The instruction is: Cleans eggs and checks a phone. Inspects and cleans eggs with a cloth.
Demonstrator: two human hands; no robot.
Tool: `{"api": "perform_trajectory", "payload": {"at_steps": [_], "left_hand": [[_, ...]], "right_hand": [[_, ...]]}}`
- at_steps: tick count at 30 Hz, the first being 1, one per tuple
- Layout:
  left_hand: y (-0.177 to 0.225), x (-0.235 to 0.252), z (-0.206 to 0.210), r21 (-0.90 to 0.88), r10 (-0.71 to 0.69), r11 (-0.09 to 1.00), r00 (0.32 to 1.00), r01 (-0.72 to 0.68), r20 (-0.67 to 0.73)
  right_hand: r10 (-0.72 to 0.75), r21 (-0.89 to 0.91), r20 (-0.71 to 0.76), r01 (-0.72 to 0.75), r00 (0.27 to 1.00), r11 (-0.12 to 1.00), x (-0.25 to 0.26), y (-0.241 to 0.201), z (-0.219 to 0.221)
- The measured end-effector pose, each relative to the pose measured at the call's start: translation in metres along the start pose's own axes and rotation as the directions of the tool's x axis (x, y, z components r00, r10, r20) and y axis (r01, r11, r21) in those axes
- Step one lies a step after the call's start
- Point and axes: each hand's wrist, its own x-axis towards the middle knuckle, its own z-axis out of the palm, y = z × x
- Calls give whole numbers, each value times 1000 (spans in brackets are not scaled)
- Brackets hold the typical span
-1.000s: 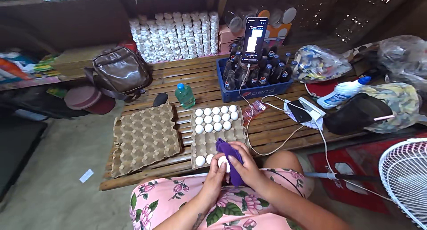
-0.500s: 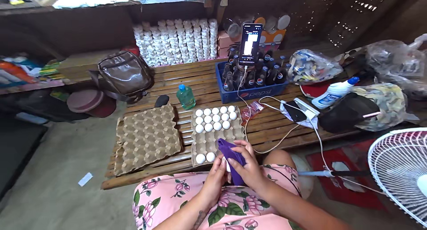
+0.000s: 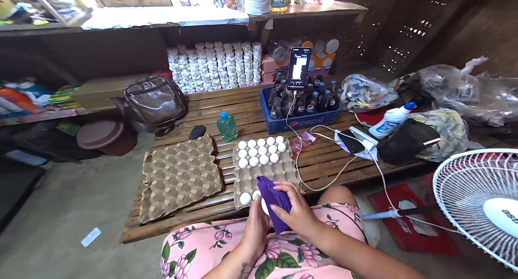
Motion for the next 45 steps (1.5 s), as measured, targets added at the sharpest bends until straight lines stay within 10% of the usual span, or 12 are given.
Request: {"api": "perform_trajectory", "payload": {"at_steps": [5,11,15,20,24,31,45], "left_hand": [[-5,7,-6,-52,-15,999,1000,15,4],[16,34,-17,-287,-102,949,987,134,122],[26,69,-26,-380,-105,906,969,186,224],[8,100,-48,-455,-91,868,965,197,246],[-8,105,-57,-440,-129,872,967,216,219],[-28,104,-83,-383,-80,898,935,218,346],[-46,111,-89,-470,-64,825,877,315,476]], "right_hand": [[-56,-126,96,68,994,990,-5,-5,2],[22,301,250,-99,968,949,13,-7,-31],[-296,-335,171,338,940,879,51,19,-63],[-258,-695,133,276,957,664,121,62,-115],[-134,-799,41,113,990,591,183,91,-152],[-330,-892,-130,36,935,451,265,127,-182],[-603,-946,212,317,769,72,341,135,-212]]}}
